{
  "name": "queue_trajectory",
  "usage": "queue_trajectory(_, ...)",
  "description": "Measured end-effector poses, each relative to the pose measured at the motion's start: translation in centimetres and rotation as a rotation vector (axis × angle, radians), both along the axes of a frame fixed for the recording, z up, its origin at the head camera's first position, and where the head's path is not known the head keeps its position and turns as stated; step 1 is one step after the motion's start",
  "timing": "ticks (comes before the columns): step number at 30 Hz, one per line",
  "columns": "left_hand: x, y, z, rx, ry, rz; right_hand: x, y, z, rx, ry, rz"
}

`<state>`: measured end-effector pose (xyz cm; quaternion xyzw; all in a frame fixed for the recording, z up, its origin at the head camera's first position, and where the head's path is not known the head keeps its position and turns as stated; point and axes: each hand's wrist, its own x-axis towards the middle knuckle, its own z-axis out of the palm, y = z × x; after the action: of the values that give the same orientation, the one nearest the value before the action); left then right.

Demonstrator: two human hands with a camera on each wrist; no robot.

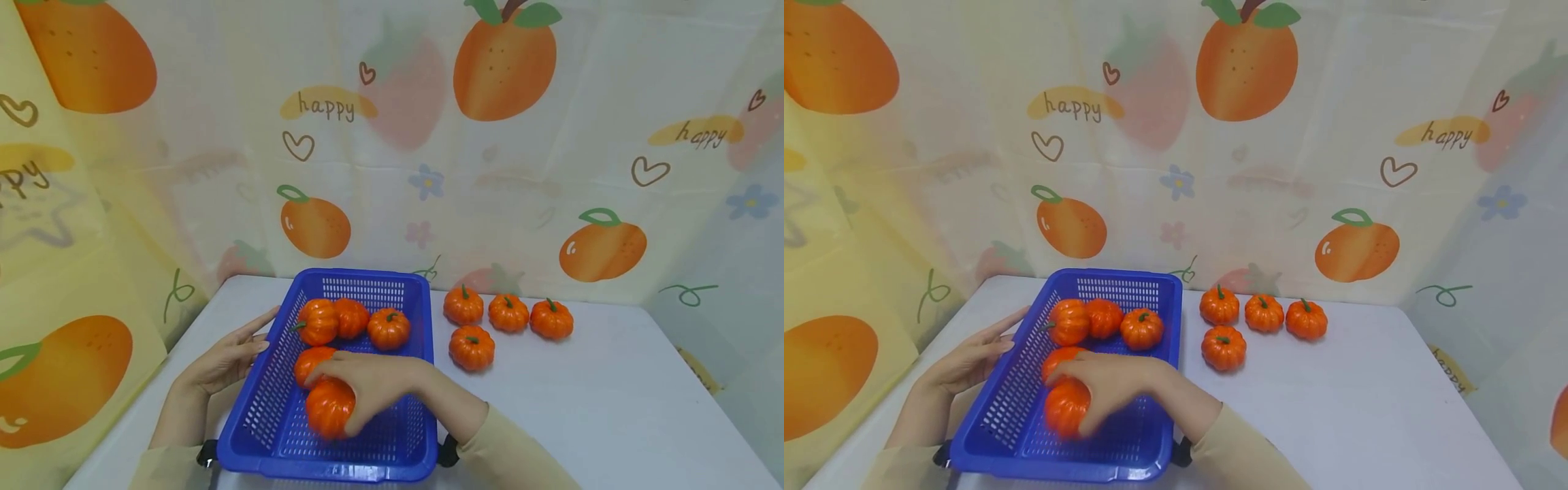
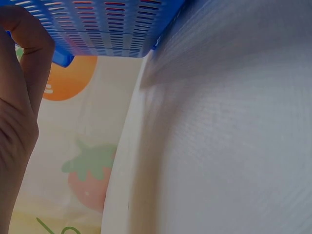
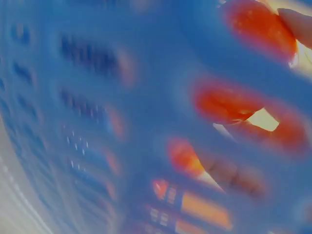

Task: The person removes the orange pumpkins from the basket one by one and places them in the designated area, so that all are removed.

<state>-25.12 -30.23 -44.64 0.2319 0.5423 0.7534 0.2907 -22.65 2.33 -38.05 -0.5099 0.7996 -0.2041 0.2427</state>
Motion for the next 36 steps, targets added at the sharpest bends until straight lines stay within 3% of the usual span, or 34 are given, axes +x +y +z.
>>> queue_trajectory(8,-0.1,-0.2,-0.1,-0.018,0.011,0.022,-0.6,2.2,0.9,-0.139,-0.060,-0.114)
queue_trajectory(14,-0.1,-0.2,-0.2,-0.006,0.013,0.018,-1.0,3.7,1.6,-0.252,-0.160,-0.257)
queue_trajectory(21,-0.1,-0.2,-0.2,-0.009,0.011,0.020,-1.8,5.9,2.3,-0.392,-0.198,-0.394)
queue_trajectory(26,-0.1,-0.2,-0.1,0.010,0.009,0.004,-2.3,7.7,2.6,-0.531,-0.309,-0.502)
queue_trajectory(36,-0.1,-0.3,-0.3,0.031,0.009,-0.017,-3.4,10.8,2.3,-0.727,-0.275,-0.516)
